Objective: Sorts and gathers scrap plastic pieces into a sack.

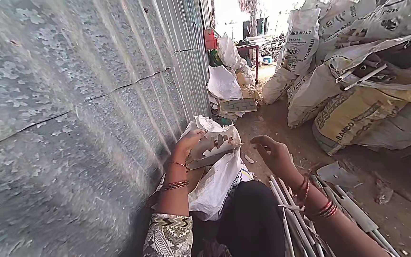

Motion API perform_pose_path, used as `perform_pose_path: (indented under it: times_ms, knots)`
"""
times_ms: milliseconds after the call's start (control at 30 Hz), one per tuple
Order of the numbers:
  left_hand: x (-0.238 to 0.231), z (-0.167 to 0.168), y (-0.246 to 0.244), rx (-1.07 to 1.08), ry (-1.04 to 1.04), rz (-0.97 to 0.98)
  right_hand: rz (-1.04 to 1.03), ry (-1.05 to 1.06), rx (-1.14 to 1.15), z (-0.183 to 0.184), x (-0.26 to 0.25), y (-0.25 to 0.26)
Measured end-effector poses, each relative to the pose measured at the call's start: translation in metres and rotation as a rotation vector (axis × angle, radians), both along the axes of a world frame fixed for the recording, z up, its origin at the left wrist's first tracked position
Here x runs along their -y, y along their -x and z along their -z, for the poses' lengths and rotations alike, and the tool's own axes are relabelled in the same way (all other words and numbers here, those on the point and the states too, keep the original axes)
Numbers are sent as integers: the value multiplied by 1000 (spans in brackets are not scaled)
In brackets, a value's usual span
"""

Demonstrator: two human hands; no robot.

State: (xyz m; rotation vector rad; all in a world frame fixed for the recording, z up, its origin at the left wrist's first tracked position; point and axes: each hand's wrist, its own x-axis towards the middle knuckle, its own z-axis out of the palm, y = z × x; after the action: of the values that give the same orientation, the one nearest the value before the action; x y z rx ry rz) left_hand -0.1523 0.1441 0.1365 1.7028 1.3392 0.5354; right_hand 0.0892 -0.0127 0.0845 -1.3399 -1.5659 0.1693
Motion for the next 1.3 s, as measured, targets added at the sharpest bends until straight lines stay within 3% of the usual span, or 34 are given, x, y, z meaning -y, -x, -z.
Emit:
perform_pose_path:
  times_ms: [67, 133, 200, 267, 433, 600, 733, 833, 933, 1000, 1033, 1133, 1200, 1300]
  knots:
    - [-10, -15, -11, -121, 26, 40, 10, -45, 67, 30, 32, -18]
    - [-12, -27, -19, -388, 34, 193, 84, 72, 44, 56, 61, -46]
    - [-18, -23, -22, -582, -16, 340, 202, 308, -78, 61, 75, -73]
    - [-23, -15, -17, -691, -116, 418, 336, 371, -189, 58, 83, -87]
    - [-41, -20, -7, -1110, -186, 137, 313, 312, -287, 38, 104, -102]
    - [-52, -4, -19, -1175, -131, 234, 329, 258, -144, 32, 104, -74]
    - [-72, 7, -23, -651, 6, 253, 38, 91, 61, 54, 92, -7]
    - [-88, 16, -30, 62, -59, 3, -238, 309, 175, 65, 87, 30]
    - [-88, -15, -47, 847, -188, -194, -295, 244, 266, 83, 82, 40]
    - [-68, -51, -46, 1152, -266, -131, -252, 196, 244, 86, 81, 36]
    - [-50, -66, -40, 1121, -315, -54, -207, 165, 233, 87, 80, 33]
    - [1, -84, -14, 521, -466, 139, -98, 127, 221, 82, 67, 26]
    - [1, -77, -15, 52, -349, 162, -43, 107, 262, 67, 43, 24]
    - [-49, -30, -37, -703, -40, 116, -4, 94, 350, 32, -17, 32]
